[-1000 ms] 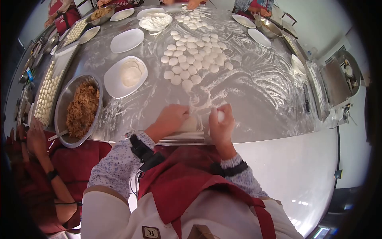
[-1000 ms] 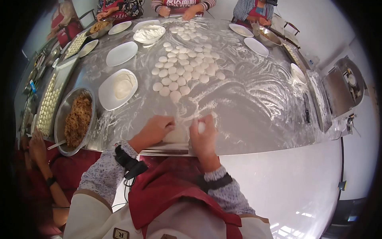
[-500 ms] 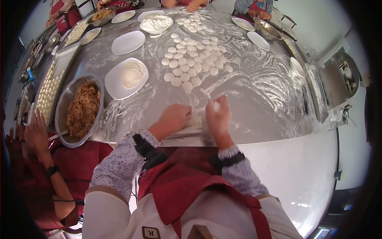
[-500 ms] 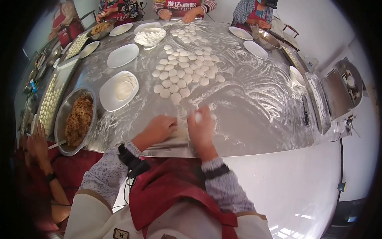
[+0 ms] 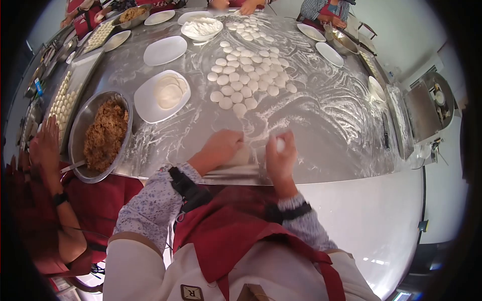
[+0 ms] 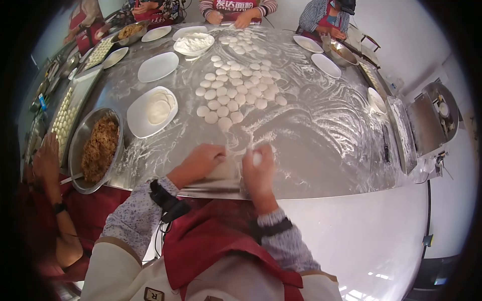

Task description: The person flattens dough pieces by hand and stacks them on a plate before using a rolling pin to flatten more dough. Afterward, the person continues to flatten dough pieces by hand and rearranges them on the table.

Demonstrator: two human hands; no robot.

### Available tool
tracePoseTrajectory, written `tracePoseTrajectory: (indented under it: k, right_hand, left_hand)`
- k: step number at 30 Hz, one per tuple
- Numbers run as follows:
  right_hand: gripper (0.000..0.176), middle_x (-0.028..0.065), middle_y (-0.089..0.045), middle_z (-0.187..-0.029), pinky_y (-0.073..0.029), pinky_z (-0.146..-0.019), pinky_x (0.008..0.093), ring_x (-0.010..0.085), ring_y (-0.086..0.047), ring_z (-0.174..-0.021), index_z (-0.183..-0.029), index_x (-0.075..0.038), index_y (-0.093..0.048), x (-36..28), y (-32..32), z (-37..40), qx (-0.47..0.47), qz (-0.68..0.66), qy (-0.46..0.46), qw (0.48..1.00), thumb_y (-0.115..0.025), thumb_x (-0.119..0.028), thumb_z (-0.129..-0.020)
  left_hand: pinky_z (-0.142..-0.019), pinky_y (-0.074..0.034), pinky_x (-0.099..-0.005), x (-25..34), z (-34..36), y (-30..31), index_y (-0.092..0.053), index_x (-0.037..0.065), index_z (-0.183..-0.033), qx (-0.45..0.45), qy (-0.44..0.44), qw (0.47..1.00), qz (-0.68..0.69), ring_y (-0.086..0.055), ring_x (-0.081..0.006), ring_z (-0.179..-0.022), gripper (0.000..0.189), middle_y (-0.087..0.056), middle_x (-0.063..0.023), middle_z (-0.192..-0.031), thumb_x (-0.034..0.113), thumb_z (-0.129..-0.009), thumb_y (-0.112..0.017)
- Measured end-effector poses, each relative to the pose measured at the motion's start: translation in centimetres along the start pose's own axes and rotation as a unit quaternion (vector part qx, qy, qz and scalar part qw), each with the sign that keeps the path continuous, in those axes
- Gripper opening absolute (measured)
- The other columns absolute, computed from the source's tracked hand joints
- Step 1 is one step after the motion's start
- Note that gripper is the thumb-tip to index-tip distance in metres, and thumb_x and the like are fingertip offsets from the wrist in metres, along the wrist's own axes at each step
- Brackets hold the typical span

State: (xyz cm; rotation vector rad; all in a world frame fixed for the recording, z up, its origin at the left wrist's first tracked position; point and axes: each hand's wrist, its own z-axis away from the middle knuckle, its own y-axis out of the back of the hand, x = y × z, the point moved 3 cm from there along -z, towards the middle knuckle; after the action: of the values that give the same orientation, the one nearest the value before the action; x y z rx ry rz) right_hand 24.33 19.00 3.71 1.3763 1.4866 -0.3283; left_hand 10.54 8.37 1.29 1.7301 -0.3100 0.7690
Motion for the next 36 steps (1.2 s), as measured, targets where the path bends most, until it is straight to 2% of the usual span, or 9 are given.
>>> tracePoseTrajectory:
  k: [4, 7, 9, 12, 14, 19, 26, 29, 36]
  right_hand:
    - [0.009, 0.0087, -0.055, -0.067, -0.044, -0.054, 0.0314, 0.0144, -0.056, -0.060, -0.079, -0.003, -0.051, 0.3, 1.3, 2.5, 0.011, -0.009, -0.018, 1.000, -0.059, -0.007, -0.083]
    - [0.016, 0.0201, -0.058, -0.070, -0.046, -0.060, 0.0432, 0.0395, -0.059, -0.065, -0.084, -0.003, -0.052, -0.4, -1.1, -1.5, 0.003, 0.008, 0.008, 1.000, -0.061, -0.017, -0.083]
    - [0.017, 0.0216, -0.059, -0.073, -0.047, -0.061, 0.0448, 0.0413, -0.060, -0.068, -0.085, -0.003, -0.052, -0.4, -3.5, -4.0, -0.015, -0.016, 0.001, 1.000, -0.060, -0.018, -0.083]
    - [0.013, 0.0187, -0.059, -0.073, -0.047, -0.062, 0.0386, 0.0344, -0.061, -0.068, -0.084, -0.002, -0.053, -0.9, -4.2, -4.7, 0.000, -0.003, 0.031, 1.000, -0.059, -0.013, -0.082]
    - [0.015, 0.0202, -0.059, -0.073, -0.047, -0.061, 0.0420, 0.0379, -0.061, -0.069, -0.085, -0.002, -0.052, -0.8, -2.7, -3.2, 0.009, 0.004, 0.030, 0.999, -0.060, -0.016, -0.083]
    - [0.018, 0.0215, -0.060, -0.074, -0.047, -0.061, 0.0454, 0.0412, -0.060, -0.070, -0.087, -0.002, -0.052, 0.2, 0.5, 1.0, -0.001, -0.020, -0.051, 0.998, -0.060, -0.018, -0.083]
    - [0.017, 0.0205, -0.060, -0.073, -0.047, -0.062, 0.0441, 0.0408, -0.060, -0.070, -0.086, -0.003, -0.052, -0.7, -3.7, -4.1, -0.014, -0.009, 0.002, 1.000, -0.061, -0.017, -0.083]
    - [0.016, 0.0195, -0.059, -0.071, -0.047, -0.062, 0.0436, 0.0401, -0.060, -0.068, -0.085, -0.003, -0.051, -0.5, -2.2, -2.7, 0.004, 0.006, 0.033, 0.999, -0.061, -0.016, -0.083]
    - [0.015, 0.0181, -0.059, -0.073, -0.046, -0.062, 0.0421, 0.0391, -0.060, -0.070, -0.083, -0.003, -0.051, 0.2, 0.8, 1.7, -0.017, -0.027, -0.057, 0.998, -0.060, -0.016, -0.084]
  left_hand:
    - [-0.071, -0.048, -0.0425, 0.0, 1.5, 1.2, -0.058, 0.001, -0.089, 0.030, 0.104, 0.989, 0.098, -0.062, -0.0344, -0.079, 0.012, -0.062, -0.0192, -0.078, 0.009, -0.082, -0.054]
    - [-0.071, -0.049, -0.0419, 0.5, 1.6, -0.2, -0.057, 0.000, -0.090, 0.064, 0.087, 0.988, 0.112, -0.063, -0.0333, -0.078, 0.012, -0.063, -0.0185, -0.078, 0.007, -0.081, -0.053]
    - [-0.070, -0.049, -0.0421, 0.6, 0.8, -0.9, -0.057, 0.000, -0.090, 0.116, 0.047, 0.986, 0.108, -0.063, -0.0332, -0.076, 0.012, -0.064, -0.0179, -0.078, 0.007, -0.081, -0.053]
    - [-0.069, -0.048, -0.0430, 0.5, -0.1, -0.7, -0.057, 0.000, -0.088, 0.128, 0.060, 0.984, 0.112, -0.062, -0.0340, -0.074, 0.011, -0.063, -0.0178, -0.078, 0.007, -0.080, -0.054]
    - [-0.068, -0.047, -0.0439, 0.5, -0.2, -0.6, -0.057, 0.000, -0.087, -0.005, 0.041, 0.999, 0.021, -0.061, -0.0354, -0.074, 0.011, -0.062, -0.0180, -0.078, 0.009, -0.081, -0.054]
    - [-0.067, -0.046, -0.0446, -0.8, 1.5, -0.2, -0.058, 0.001, -0.086, 0.056, 0.057, 0.996, 0.049, -0.060, -0.0370, -0.074, 0.014, -0.061, -0.0186, -0.078, 0.013, -0.082, -0.054]
    - [-0.069, -0.046, -0.0450, 1.1, 0.4, -0.7, -0.058, 0.002, -0.085, 0.136, 0.044, 0.987, 0.069, -0.060, -0.0366, -0.076, 0.014, -0.062, -0.0171, -0.079, 0.015, -0.082, -0.055]
    - [-0.069, -0.046, -0.0454, 0.2, 0.5, -0.9, -0.058, 0.002, -0.085, 0.000, -0.019, 1.000, 0.006, -0.060, -0.0366, -0.076, 0.015, -0.063, -0.0166, -0.079, 0.016, -0.083, -0.056]
    - [-0.067, -0.046, -0.0458, -0.5, 2.2, 0.1, -0.059, 0.003, -0.085, 0.026, 0.059, 0.998, 0.027, -0.059, -0.0382, -0.073, 0.014, -0.061, -0.0183, -0.075, 0.016, -0.082, -0.057]
